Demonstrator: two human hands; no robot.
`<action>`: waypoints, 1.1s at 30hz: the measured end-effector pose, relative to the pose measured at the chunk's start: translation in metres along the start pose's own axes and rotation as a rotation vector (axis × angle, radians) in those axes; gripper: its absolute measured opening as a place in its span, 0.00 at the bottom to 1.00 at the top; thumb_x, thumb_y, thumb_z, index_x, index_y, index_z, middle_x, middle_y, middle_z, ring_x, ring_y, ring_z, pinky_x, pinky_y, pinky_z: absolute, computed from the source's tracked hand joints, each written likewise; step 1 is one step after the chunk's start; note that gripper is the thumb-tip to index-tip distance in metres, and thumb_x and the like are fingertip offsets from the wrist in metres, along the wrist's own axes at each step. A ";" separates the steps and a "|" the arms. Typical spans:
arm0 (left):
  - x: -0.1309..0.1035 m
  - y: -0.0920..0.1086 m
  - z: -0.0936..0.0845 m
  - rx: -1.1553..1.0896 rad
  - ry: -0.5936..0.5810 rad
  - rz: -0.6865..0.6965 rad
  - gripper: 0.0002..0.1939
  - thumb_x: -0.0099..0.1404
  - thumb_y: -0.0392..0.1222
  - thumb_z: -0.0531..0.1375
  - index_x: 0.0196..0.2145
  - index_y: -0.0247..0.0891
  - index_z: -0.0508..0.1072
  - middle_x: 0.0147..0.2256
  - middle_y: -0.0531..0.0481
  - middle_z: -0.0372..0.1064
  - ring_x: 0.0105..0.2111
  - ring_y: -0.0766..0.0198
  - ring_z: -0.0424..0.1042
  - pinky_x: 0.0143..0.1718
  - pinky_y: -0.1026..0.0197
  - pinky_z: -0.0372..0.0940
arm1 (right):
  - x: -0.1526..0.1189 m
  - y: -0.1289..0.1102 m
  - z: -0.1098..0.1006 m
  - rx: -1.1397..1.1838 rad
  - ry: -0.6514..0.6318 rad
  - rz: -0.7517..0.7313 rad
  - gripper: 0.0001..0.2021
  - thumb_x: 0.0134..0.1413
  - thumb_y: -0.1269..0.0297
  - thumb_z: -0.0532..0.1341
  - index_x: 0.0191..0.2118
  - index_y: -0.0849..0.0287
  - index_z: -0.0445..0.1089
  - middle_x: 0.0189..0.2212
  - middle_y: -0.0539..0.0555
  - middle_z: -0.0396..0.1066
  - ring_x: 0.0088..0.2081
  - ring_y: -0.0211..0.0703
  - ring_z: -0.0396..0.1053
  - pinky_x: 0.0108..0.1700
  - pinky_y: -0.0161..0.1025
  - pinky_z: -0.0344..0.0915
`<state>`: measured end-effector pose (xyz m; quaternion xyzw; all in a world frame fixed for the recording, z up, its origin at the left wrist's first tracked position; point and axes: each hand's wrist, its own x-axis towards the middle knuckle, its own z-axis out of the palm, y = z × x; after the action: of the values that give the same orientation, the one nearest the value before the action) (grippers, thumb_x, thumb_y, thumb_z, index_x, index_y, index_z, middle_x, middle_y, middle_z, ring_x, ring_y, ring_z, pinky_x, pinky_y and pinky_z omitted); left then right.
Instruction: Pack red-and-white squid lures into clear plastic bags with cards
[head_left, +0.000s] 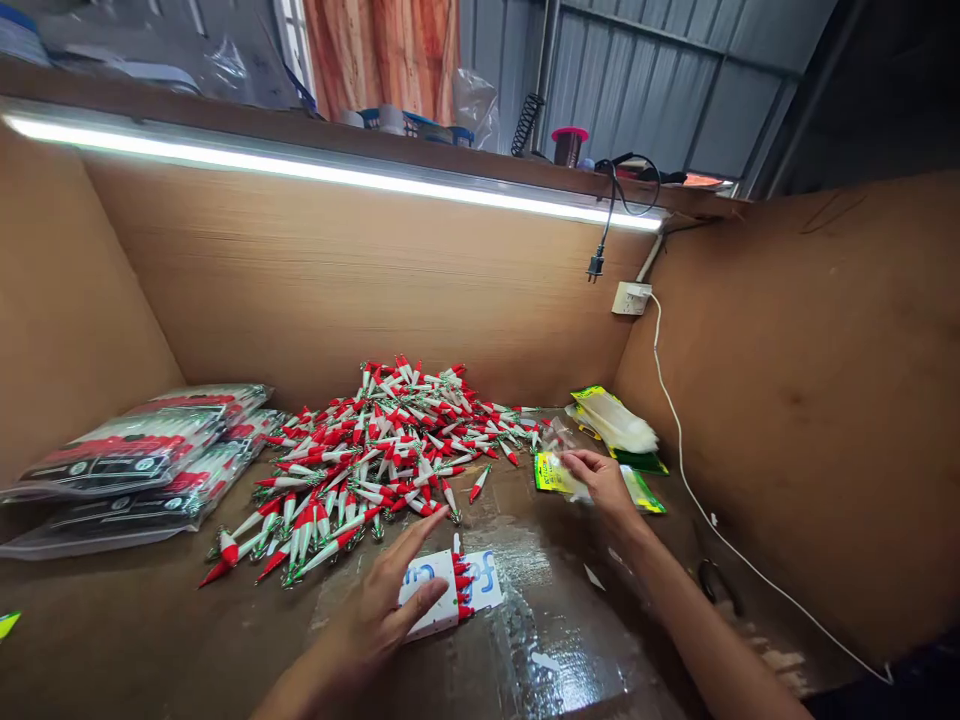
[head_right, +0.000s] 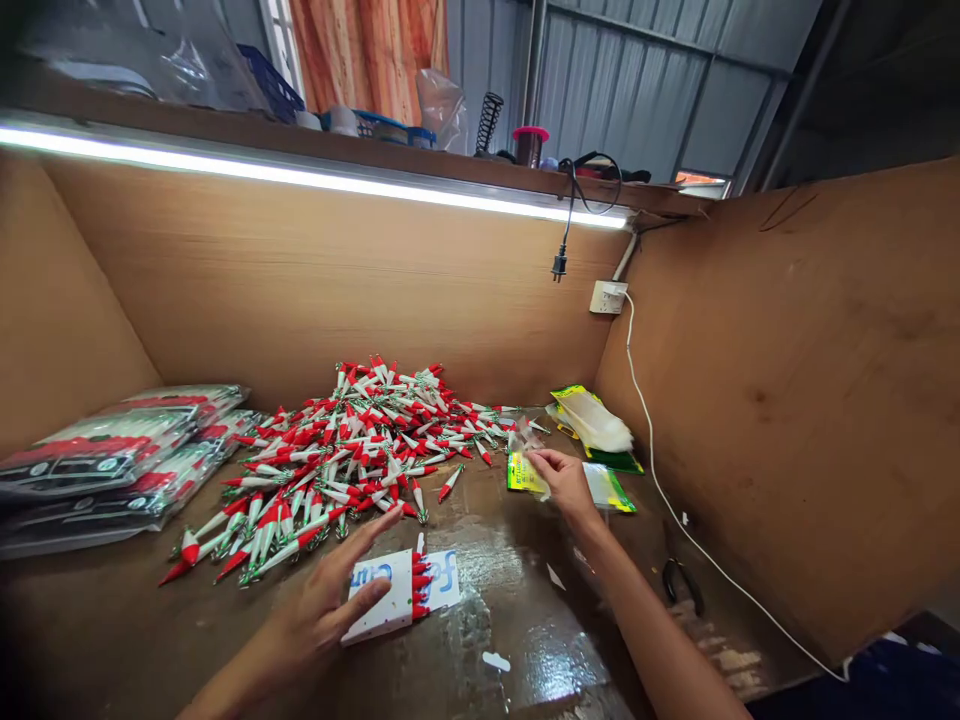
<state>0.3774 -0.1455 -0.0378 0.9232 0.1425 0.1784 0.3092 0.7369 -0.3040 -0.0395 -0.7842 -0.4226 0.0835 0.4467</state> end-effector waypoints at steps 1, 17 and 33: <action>0.004 0.006 0.002 -0.070 0.024 -0.026 0.33 0.75 0.55 0.53 0.71 0.52 0.45 0.71 0.48 0.47 0.69 0.51 0.50 0.68 0.43 0.50 | -0.009 -0.013 0.010 0.111 -0.050 -0.025 0.29 0.66 0.41 0.49 0.52 0.59 0.74 0.51 0.62 0.76 0.50 0.54 0.74 0.48 0.47 0.70; 0.047 0.034 0.008 -0.651 0.071 -0.245 0.18 0.61 0.52 0.67 0.27 0.35 0.71 0.24 0.51 0.72 0.22 0.64 0.72 0.24 0.66 0.63 | -0.051 -0.093 0.054 0.743 -0.259 -0.018 0.14 0.49 0.55 0.73 0.37 0.61 0.78 0.29 0.51 0.75 0.30 0.38 0.67 0.34 0.35 0.62; 0.022 0.025 -0.027 -0.232 -0.181 -0.188 0.15 0.69 0.50 0.59 0.37 0.37 0.79 0.27 0.52 0.74 0.26 0.64 0.71 0.29 0.66 0.61 | -0.100 -0.115 0.096 0.267 -0.390 -0.280 0.03 0.58 0.65 0.66 0.33 0.56 0.76 0.29 0.49 0.75 0.33 0.41 0.72 0.37 0.36 0.64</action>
<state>0.3896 -0.1422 0.0036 0.8762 0.1783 0.0800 0.4405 0.5577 -0.2896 -0.0317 -0.6213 -0.5903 0.2251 0.4635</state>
